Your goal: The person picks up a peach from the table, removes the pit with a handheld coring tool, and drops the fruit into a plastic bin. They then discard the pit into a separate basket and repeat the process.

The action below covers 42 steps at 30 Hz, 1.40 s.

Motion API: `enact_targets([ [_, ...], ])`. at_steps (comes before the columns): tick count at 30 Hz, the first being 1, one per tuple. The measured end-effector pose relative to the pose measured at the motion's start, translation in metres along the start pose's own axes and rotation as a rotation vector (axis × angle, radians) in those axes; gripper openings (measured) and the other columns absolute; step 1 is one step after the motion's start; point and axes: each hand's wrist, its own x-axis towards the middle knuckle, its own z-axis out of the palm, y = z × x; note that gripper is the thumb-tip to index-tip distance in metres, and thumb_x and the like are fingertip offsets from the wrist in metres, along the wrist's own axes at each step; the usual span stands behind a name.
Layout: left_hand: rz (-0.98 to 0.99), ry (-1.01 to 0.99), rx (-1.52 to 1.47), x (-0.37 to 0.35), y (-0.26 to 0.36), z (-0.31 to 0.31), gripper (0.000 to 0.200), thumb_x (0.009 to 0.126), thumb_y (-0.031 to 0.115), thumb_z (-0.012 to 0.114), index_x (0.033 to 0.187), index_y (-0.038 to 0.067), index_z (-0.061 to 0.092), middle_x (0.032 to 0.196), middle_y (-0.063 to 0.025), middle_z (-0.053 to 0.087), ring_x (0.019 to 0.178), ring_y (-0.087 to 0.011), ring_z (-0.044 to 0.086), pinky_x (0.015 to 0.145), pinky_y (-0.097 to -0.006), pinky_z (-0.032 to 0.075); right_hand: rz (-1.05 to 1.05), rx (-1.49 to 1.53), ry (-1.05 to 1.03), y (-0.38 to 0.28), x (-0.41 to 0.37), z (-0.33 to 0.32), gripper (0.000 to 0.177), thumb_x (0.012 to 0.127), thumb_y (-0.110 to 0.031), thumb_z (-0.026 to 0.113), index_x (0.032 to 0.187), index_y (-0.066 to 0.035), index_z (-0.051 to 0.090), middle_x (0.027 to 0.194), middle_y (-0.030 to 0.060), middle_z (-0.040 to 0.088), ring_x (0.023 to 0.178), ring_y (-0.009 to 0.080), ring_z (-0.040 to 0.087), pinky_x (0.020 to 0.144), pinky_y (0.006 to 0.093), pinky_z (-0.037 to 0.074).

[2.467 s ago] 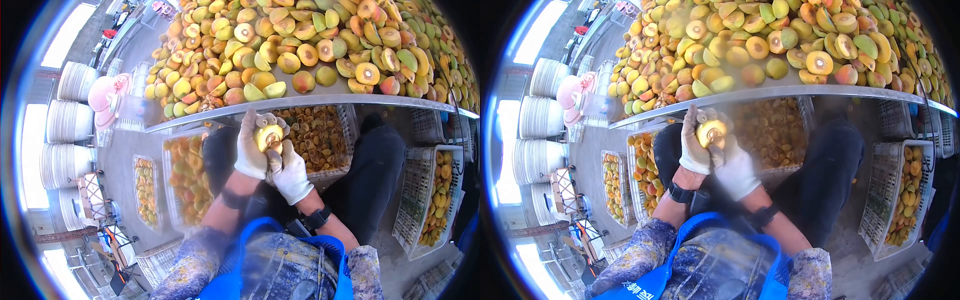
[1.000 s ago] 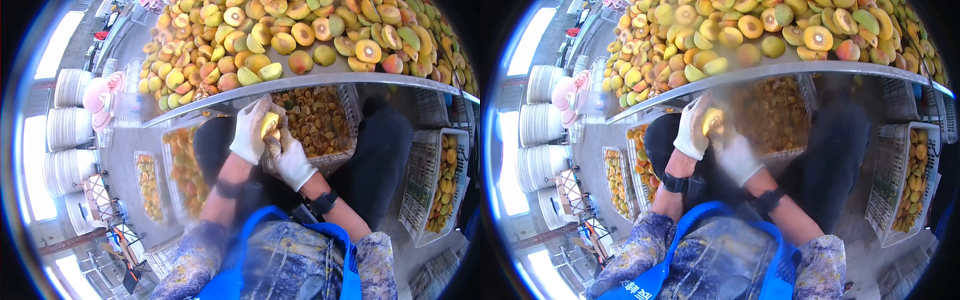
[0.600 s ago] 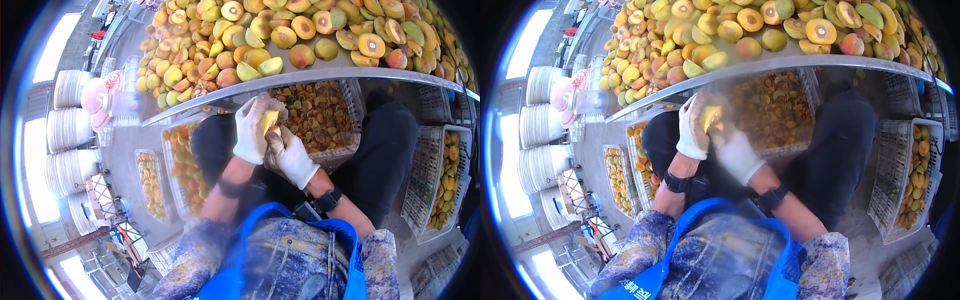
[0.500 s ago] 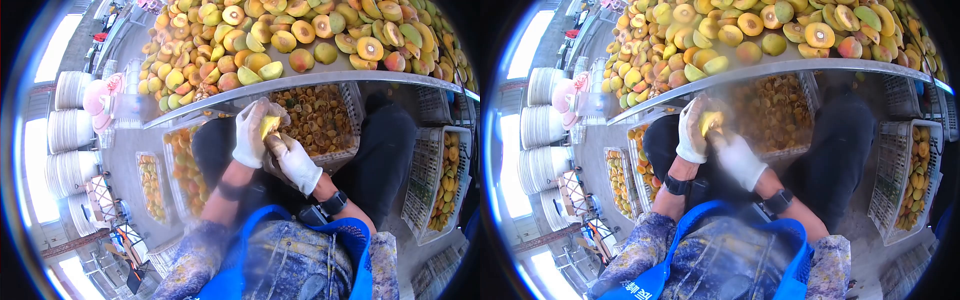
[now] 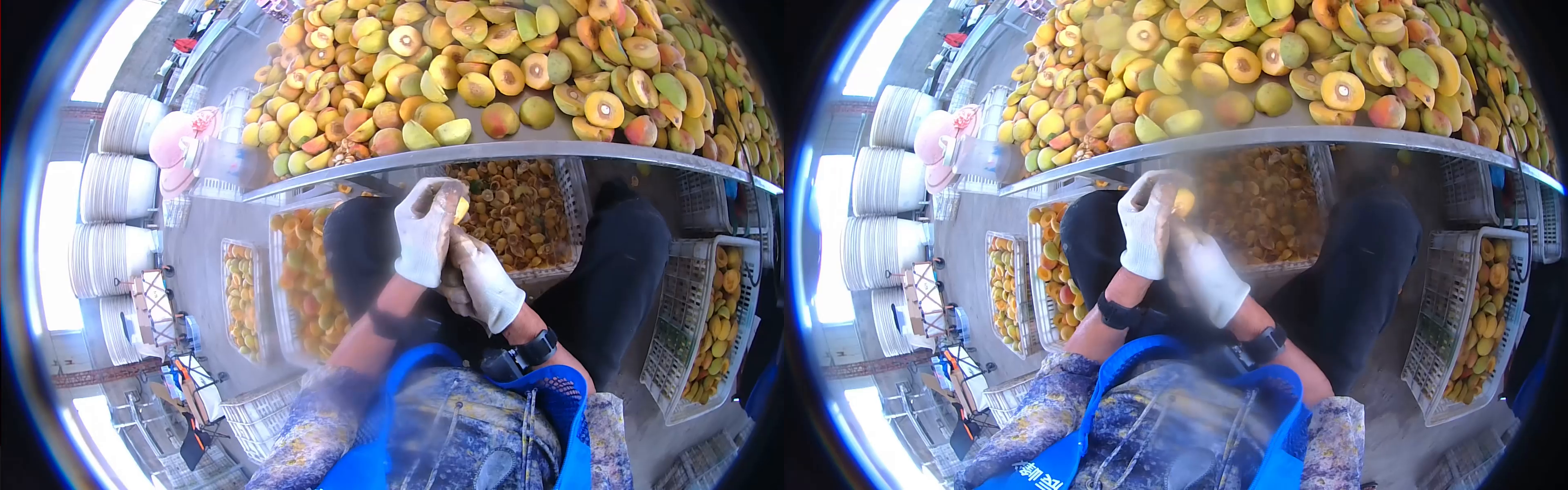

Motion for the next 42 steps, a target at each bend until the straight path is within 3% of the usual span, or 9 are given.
enact_targets([
  [2,-0.003,-0.077,0.074,-0.002,0.007,-0.004,0.018,0.097,0.017,0.061,0.101,-0.001,0.065,0.089,-0.0049,0.067,0.081,-0.0103,0.061,0.074,-0.0261,0.051,0.208,0.143,-0.087,-0.008,-0.018,0.001,0.04,0.099,-0.052,0.047,0.083,-0.016,0.054,0.059,-0.0071,0.041,0.043,0.0069,0.037,0.037,0.0245,0.03],
  [7,0.035,-0.452,0.007,0.01,0.017,-0.02,0.046,0.095,0.045,0.06,0.091,-0.001,0.068,0.086,-0.0065,0.068,0.079,-0.0122,0.062,0.072,-0.028,0.05,0.238,0.234,-0.191,-0.016,-0.036,0.005,0.039,0.096,-0.055,0.05,0.082,-0.019,0.05,0.056,-0.0089,0.035,0.04,0.0057,0.03,0.035,0.0221,0.021],
  [13,-0.01,-0.07,-0.159,-0.02,0.039,0.006,0.036,0.095,0.036,0.062,0.093,0.001,0.068,0.085,-0.0065,0.067,0.078,-0.0112,0.06,0.071,-0.027,0.049,0.24,0.298,-0.264,-0.021,-0.039,0.002,0.04,0.097,-0.055,0.049,0.082,-0.018,0.049,0.057,-0.0097,0.034,0.039,0.0053,0.028,0.035,0.0217,0.02],
  [17,-0.02,-0.217,0.139,-0.011,0.052,-0.003,0.029,0.098,0.028,0.058,0.095,0.001,0.066,0.084,-0.0048,0.065,0.079,-0.0106,0.058,0.072,-0.0263,0.048,0.302,0.529,-0.462,-0.021,-0.046,0.003,0.045,0.098,-0.057,0.044,0.087,-0.013,0.049,0.058,-0.0062,0.034,0.037,0.0036,0.026,0.031,0.0187,0.021],
  [25,0.148,-0.526,0.027,0.005,0.049,-0.006,0.029,0.099,0.025,0.056,0.097,-0.003,0.066,0.091,-0.0087,0.066,0.085,-0.0169,0.061,0.078,-0.0316,0.049,0.139,0.118,-0.145,-0.029,-0.062,0.02,0.046,0.098,-0.058,0.045,0.085,-0.014,0.048,0.055,-0.0072,0.031,0.037,0.0045,0.025,0.032,0.0212,0.021],
  [28,0.199,-0.608,0.323,0.011,0.047,-0.007,0.038,0.099,0.033,0.054,0.095,-0.002,0.068,0.098,-0.0067,0.069,0.087,-0.0143,0.063,0.077,-0.028,0.05,-0.068,-0.156,-0.018,-0.013,-0.054,0.022,0.044,0.098,-0.055,0.046,0.083,-0.014,0.048,0.056,-0.0067,0.033,0.037,0.0049,0.026,0.032,0.0214,0.02],
  [32,0.159,-0.497,0.151,0.0,0.038,-0.008,0.035,0.101,0.03,0.052,0.095,-0.001,0.067,0.088,-0.0065,0.065,0.082,-0.0142,0.06,0.075,-0.0302,0.048,0.11,0.016,-0.062,-0.02,-0.056,0.022,0.043,0.098,-0.054,0.047,0.083,-0.013,0.048,0.056,-0.0065,0.034,0.038,0.0048,0.027,0.033,0.0212,0.02],
  [38,-0.002,-0.316,-0.008,-0.015,0.045,-0.007,0.053,0.099,0.05,0.05,0.094,0.0,0.066,0.084,-0.0071,0.066,0.079,-0.0124,0.06,0.073,-0.0276,0.048,0.278,0.308,-0.261,-0.023,-0.052,0.01,0.044,0.098,-0.055,0.047,0.084,-0.013,0.048,0.057,-0.0076,0.031,0.039,0.0038,0.026,0.033,0.02,0.02],
  [42,-0.042,-0.207,-0.036,-0.02,0.041,-0.005,0.053,0.097,0.05,0.053,0.091,-0.001,0.065,0.084,-0.0082,0.066,0.077,-0.0135,0.061,0.071,-0.0277,0.05,0.235,0.209,-0.245,-0.021,-0.052,0.009,0.043,0.099,-0.053,0.046,0.085,-0.012,0.049,0.057,-0.0063,0.034,0.037,0.0048,0.027,0.032,0.0212,0.022],
])
